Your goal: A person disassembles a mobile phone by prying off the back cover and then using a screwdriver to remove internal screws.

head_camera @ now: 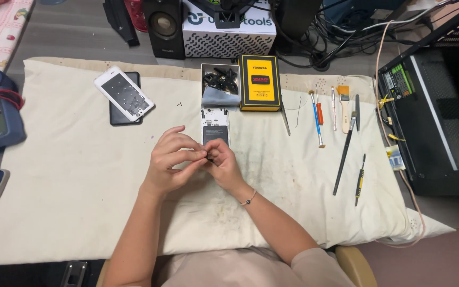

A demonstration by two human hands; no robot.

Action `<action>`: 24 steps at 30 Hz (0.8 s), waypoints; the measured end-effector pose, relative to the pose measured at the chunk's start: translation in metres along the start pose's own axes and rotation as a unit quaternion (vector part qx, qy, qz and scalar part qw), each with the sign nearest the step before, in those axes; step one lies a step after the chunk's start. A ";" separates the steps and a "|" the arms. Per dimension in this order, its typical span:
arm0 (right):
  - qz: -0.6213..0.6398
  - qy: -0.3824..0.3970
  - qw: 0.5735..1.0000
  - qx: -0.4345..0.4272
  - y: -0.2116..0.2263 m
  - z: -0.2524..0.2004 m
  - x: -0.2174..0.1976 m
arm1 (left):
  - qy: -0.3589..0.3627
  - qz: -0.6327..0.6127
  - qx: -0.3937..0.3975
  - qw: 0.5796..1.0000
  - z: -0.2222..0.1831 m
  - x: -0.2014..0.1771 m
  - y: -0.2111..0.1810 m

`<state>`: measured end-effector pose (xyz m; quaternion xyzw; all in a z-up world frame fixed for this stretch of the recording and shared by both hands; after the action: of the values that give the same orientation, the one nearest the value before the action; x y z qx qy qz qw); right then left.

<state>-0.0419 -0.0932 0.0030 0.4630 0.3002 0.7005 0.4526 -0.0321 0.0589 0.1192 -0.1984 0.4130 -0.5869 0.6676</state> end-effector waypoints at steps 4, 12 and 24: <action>0.013 0.025 0.999 0.032 0.006 0.008 -0.003 | -0.008 -0.011 -0.013 1.000 0.002 -0.005 0.001; -0.188 0.073 0.978 -0.055 0.024 0.014 -0.003 | -0.009 -0.017 -0.004 1.000 0.002 -0.009 0.003; -0.168 0.103 0.979 -0.053 0.034 0.019 -0.005 | 0.005 -0.035 -0.003 0.999 0.005 0.002 -0.010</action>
<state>-0.0360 -0.1114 0.0375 0.3068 0.3810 0.6735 0.5542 -0.0349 0.0535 0.1291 -0.2120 0.4103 -0.6100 0.6439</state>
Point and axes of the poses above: each hand's wrist, its own z-axis towards the middle knuckle, its own x-axis out of the palm, y = z × x, the point moved 4 cm from there along z, towards the middle knuckle, and after that the axes turned 13 degrees about -x, right-handed, at the moved point
